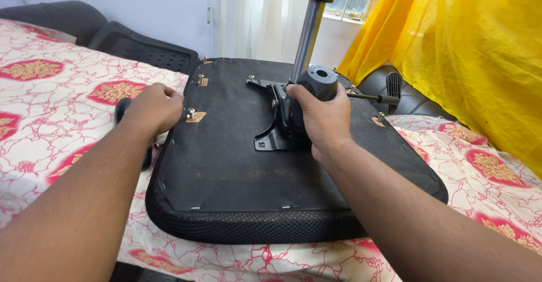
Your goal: The person uses a screwdriver to remove screws from the underside of an office chair seat, detaching the central gas-lift mechanism and several metal brackets. The removed screws and brackets are placed on the table beside the seat.
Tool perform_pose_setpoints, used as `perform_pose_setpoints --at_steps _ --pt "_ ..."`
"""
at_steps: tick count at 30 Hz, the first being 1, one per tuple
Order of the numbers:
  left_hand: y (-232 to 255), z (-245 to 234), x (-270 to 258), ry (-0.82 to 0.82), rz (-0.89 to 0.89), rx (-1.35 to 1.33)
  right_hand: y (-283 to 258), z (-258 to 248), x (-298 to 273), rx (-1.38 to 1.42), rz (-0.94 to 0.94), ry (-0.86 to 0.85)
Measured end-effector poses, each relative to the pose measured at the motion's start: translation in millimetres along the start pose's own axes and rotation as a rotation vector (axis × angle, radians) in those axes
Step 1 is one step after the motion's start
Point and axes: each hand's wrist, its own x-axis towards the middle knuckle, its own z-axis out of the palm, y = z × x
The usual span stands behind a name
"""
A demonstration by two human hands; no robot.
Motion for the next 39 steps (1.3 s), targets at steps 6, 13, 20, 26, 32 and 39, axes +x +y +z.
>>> perform_pose_setpoints --at_steps 6,13,20,26,32,39 --pt "23.2 8.1 16.3 -0.143 -0.148 -0.045 8.6 0.4 4.8 0.066 -0.057 0.008" --pt "30.0 25.7 41.6 -0.242 -0.265 -0.234 27.5 0.4 18.3 0.232 -0.240 0.039" --pt "21.9 34.1 48.7 -0.304 -0.326 -0.579 21.9 -1.9 39.4 0.193 -0.309 0.030" --pt "18.3 39.2 50.0 -0.261 -0.325 -0.546 15.3 -4.3 43.3 0.226 -0.336 0.005" --pt "25.5 38.6 47.7 -0.260 -0.314 -0.387 22.6 -7.3 28.3 0.195 -0.270 -0.004" --pt "30.5 35.2 41.9 -0.293 -0.300 -0.334 25.6 -10.7 19.4 0.178 -0.285 -0.039"
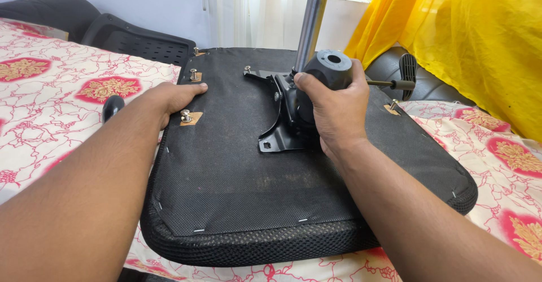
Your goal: The person uses a screwdriver to remove screws from the underside of an office chair seat, detaching the central gas-lift mechanism and several metal brackets. The removed screws and brackets are placed on the table beside the seat.
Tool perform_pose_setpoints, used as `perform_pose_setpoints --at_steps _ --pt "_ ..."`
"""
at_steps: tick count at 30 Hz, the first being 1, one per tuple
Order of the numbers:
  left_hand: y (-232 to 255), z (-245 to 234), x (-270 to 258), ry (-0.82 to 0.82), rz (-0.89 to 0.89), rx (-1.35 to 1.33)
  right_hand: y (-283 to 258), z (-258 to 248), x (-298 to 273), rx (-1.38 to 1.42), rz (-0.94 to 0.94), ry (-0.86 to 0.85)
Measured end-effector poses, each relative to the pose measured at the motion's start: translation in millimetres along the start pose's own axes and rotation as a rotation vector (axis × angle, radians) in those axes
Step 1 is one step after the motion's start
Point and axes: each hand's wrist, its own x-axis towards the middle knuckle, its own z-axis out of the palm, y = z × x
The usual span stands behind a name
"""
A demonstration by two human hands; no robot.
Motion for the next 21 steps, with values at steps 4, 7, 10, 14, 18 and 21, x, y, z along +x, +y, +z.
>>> perform_pose_setpoints --at_steps 4,7,10,14,18,21 --pt "-2.7 0.1 3.3 0.029 0.007 -0.001 -3.7 -2.3 -2.9 -0.025 0.051 -0.019" --pt "-5.0 2.9 9.2 0.040 0.015 -0.009 -2.5 -6.9 -2.3 -0.067 0.063 -0.048" --pt "-7.2 2.3 12.9 0.037 0.011 -0.004 4.9 -21.7 3.3 -0.113 0.056 -0.145" --pt "-6.6 2.6 11.8 0.057 0.015 0.063 8.1 -78.1 34.2 -0.175 0.205 -0.149" --pt "-8.4 -2.3 2.7 0.080 -0.017 0.065 8.5 -149.8 45.9 -0.665 0.387 0.002" --pt "-9.1 -1.9 -5.9 0.107 -0.012 0.080 11.8 -198.2 44.5 -1.045 0.478 0.008"
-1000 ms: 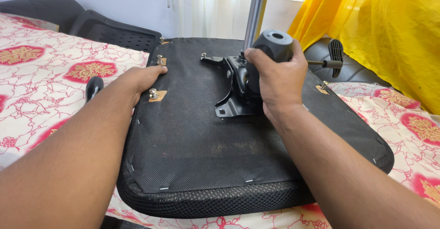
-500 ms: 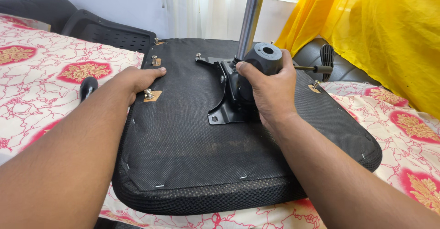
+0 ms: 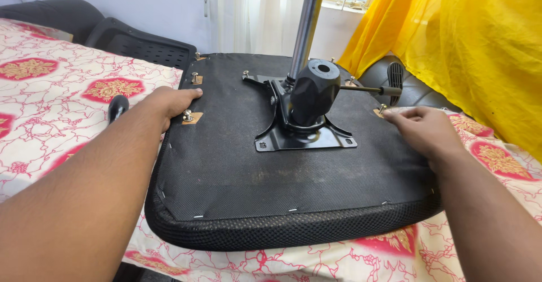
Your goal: The person uses a screwdriver to remove screws from the underside of an office chair seat, detaching the central gas-lift mechanism and several metal brackets. The removed screws and brackets are placed on the table beside the seat.
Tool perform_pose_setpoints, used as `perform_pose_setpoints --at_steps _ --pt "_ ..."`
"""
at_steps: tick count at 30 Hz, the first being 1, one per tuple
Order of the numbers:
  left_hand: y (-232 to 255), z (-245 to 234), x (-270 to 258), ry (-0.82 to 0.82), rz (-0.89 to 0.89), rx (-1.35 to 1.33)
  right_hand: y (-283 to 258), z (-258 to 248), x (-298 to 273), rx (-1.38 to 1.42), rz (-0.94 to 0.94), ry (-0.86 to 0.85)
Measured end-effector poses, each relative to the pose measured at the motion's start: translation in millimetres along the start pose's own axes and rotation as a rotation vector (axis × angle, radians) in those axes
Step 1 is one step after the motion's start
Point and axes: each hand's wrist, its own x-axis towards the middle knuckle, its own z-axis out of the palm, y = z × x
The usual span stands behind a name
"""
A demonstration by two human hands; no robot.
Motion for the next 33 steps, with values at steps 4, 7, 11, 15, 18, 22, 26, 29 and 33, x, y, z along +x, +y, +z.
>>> perform_pose_setpoints --at_steps 4,7,11,15,18,22,26,29,33 --pt "0.9 -2.8 -13.2 0.002 -0.001 -0.023 36.6 -23.7 12.8 -0.255 0.081 -0.070" --pt "0.0 -2.2 -24.1 0.023 0.039 0.010 52.4 -29.5 10.7 -0.237 0.369 -0.228" --pt "4.0 -0.6 -39.5 0.074 0.079 0.080 56.0 -33.5 -6.5 -0.200 0.424 -0.253" --pt "7.0 1.8 -52.2 0.077 0.097 0.078 51.7 -40.7 -30.1 -0.134 0.472 -0.274" --pt "7.4 5.6 -55.9 0.077 0.096 0.075 48.6 -46.2 -43.9 -0.040 0.506 -0.317" --pt "8.5 7.3 -47.5 0.038 0.042 0.026 46.1 -49.1 -54.4 0.049 0.490 -0.374" --pt "5.0 7.4 -25.4 0.040 0.020 0.091 50.3 -48.1 -67.4 0.215 0.445 -0.314" --pt "-0.5 3.9 -2.8 -0.079 -0.015 -0.010 55.1 -42.2 -79.6 0.188 0.411 -0.236" --pt "-4.8 -1.0 17.7 -0.222 0.017 -0.188 46.7 -39.4 -83.2 0.084 0.370 -0.130"
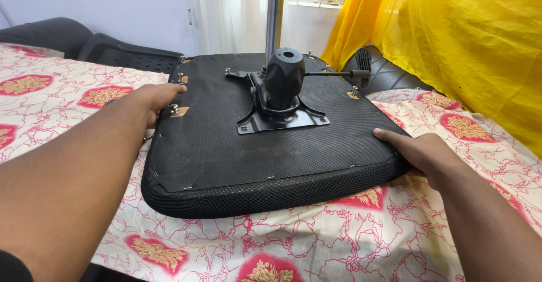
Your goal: The person uses a screwdriver to remove screws from the underside of an office chair seat, detaching the central gas-lift mechanism and several metal brackets. The removed screws and brackets are placed on the table beside the seat.
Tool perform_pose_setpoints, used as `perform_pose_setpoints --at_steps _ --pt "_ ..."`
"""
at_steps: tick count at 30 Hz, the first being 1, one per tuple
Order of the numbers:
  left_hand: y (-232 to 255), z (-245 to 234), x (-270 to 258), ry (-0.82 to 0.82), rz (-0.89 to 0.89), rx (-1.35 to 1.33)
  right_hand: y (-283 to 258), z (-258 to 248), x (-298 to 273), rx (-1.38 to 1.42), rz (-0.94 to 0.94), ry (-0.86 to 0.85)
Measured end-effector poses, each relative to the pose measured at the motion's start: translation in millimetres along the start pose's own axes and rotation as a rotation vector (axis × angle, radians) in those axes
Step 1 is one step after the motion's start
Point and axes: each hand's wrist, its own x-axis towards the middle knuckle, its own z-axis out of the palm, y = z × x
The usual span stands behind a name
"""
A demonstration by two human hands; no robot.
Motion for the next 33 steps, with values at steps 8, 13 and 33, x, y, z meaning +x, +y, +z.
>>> perform_pose_setpoints --at_steps 8,13,33 --pt "-3.2 0.3 3.4 0.031 -0.031 -0.034 -9.1 6.4 -15.6 0.024 0.024 0.089" --pt "-6.6 0.5 10.6 0.030 -0.028 -0.099 -8.3 13.8 -23.8 0.356 0.036 0.000" --pt "1.5 7.6 29.4 0.078 0.024 0.120 -14.0 24.1 -37.1 0.689 -0.058 0.071"
